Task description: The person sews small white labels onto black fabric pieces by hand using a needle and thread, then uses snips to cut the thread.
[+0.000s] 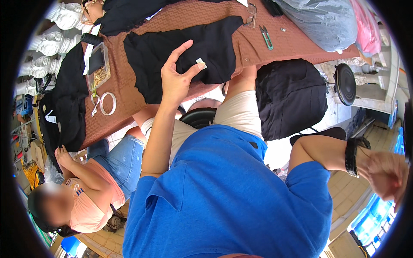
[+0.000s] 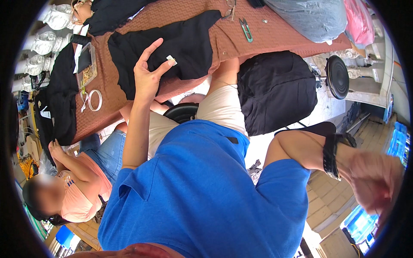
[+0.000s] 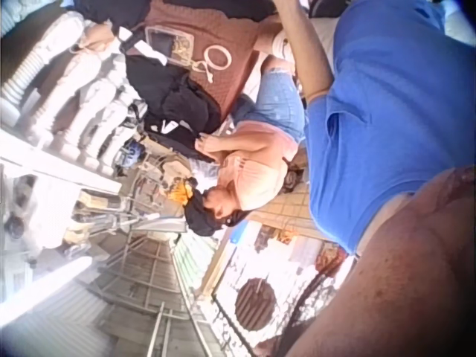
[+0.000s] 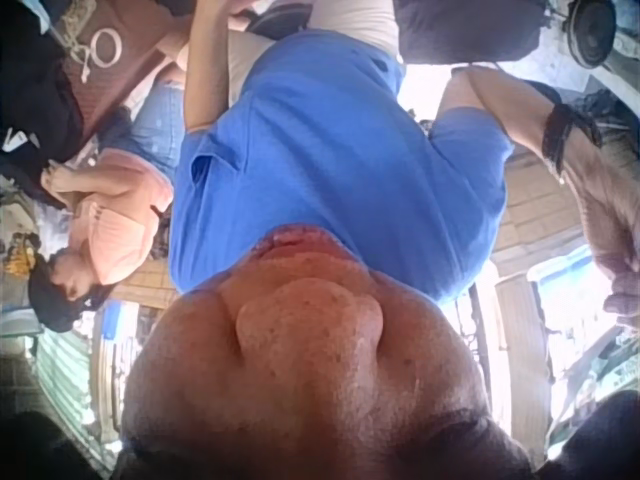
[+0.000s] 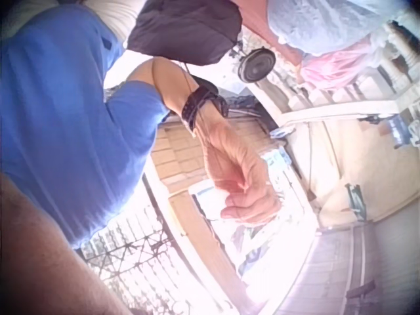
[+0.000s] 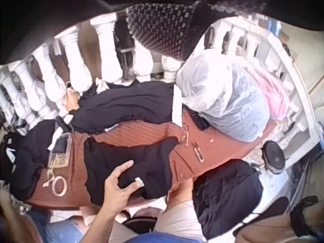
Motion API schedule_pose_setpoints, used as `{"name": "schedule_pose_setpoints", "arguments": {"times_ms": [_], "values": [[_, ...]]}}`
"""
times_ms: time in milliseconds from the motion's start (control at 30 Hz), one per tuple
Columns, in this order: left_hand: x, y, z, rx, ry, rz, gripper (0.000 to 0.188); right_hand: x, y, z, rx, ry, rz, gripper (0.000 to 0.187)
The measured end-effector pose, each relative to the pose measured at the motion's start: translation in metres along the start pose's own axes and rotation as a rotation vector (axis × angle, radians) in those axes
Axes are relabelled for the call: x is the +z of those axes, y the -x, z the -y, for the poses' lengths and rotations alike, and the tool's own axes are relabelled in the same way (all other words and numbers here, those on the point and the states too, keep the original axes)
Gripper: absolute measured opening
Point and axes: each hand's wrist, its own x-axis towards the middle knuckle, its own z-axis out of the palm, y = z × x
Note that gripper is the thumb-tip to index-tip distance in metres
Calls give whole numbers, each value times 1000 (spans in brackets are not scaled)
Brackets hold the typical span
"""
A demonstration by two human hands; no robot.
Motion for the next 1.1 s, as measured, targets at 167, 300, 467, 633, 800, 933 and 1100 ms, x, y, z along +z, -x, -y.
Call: {"name": "schedule_pose_setpoints", "arguments": {"times_ms": [167, 300, 467, 633, 800, 933, 1100], "values": [[-1, -4, 7, 63, 50, 15, 54, 39, 39, -82, 420, 266, -86, 9], [-3, 0, 4, 28, 102, 20, 55, 63, 99, -164, 642, 395, 157, 6], [-3, 2, -8, -41, 190, 36, 58, 84, 127, -198, 747, 480, 184, 12], [-6, 2, -12, -81, 214, 38, 58, 90, 131, -210, 605, 524, 170, 12], [-7, 3, -20, -110, 196, 57, 62, 92, 129, -210, 587, 566, 210, 16], [-9, 2, -16, -66, 147, 51, 61, 92, 130, -212, 577, 565, 219, 20], [-10, 2, -14, -99, 177, 54, 60, 90, 131, -214, 571, 538, 227, 21]]}}
